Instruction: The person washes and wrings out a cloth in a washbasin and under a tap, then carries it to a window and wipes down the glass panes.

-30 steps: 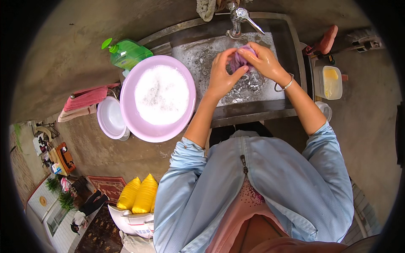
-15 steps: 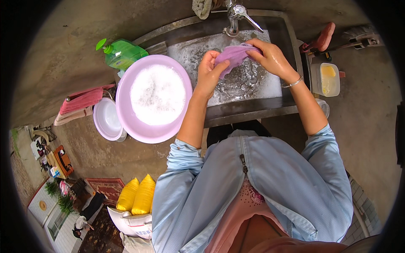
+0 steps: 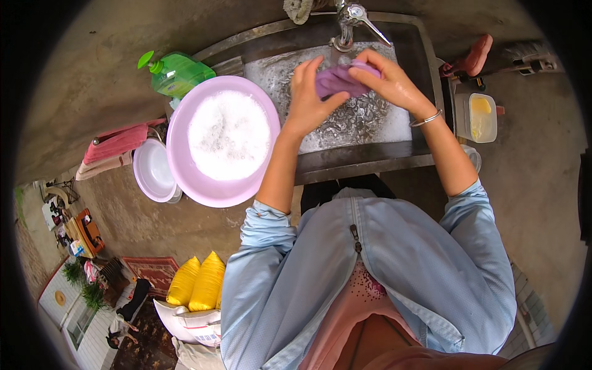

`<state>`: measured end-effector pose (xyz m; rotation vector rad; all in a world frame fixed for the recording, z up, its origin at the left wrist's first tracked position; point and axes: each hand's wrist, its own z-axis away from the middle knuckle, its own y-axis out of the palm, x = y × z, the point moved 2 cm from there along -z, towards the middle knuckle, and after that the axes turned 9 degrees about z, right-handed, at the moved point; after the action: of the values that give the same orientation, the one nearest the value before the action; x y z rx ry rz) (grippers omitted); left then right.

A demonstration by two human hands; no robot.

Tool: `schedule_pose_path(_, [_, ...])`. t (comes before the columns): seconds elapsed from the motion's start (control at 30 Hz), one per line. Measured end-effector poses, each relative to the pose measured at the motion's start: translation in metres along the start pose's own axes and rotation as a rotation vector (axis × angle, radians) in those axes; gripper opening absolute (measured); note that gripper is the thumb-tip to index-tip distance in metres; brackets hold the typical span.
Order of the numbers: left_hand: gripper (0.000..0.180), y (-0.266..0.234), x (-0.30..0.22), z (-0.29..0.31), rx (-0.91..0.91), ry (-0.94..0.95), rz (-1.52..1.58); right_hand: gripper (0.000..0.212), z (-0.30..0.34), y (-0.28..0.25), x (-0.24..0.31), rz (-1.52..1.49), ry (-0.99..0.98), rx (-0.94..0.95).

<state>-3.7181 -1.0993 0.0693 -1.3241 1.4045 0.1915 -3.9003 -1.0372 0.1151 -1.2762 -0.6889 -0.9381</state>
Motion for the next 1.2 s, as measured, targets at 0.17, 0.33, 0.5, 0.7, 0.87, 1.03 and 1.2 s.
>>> schedule_pose_path(0.17, [0.060,0.019,-0.016,-0.013,0.181,-0.238,0.687,0.027,-0.003,0.010,0.018,0.244,-0.241,0.006])
schedule_pose_path(0.33, [0.021,0.021,0.004,-0.005,0.243,-0.628,0.987,0.039,-0.002,0.011,-0.005,-0.108,-0.052,0.210])
schedule_pose_path(0.5, [0.018,-0.001,0.003,-0.014,-0.155,-0.729,1.391,0.037,0.003,0.022,-0.043,0.064,0.163,0.539])
schedule_pose_path(0.7, [0.019,-0.027,0.044,-0.006,-0.179,-0.626,0.725,0.033,-0.011,0.020,-0.064,-0.270,0.130,0.204])
schedule_pose_path(0.87, [0.022,0.000,0.015,-0.013,0.068,-0.119,0.097,0.046,-0.035,0.037,-0.049,-0.138,-0.018,0.064])
schedule_pose_path(1.03, [0.030,0.006,0.000,-0.012,0.097,0.107,-0.134,0.045,-0.046,0.033,-0.027,0.292,0.049,0.041])
schedule_pose_path(1.2, [0.037,0.008,0.019,-0.008,-0.067,-0.347,0.373,0.039,-0.048,0.035,-0.046,0.163,0.002,-0.090])
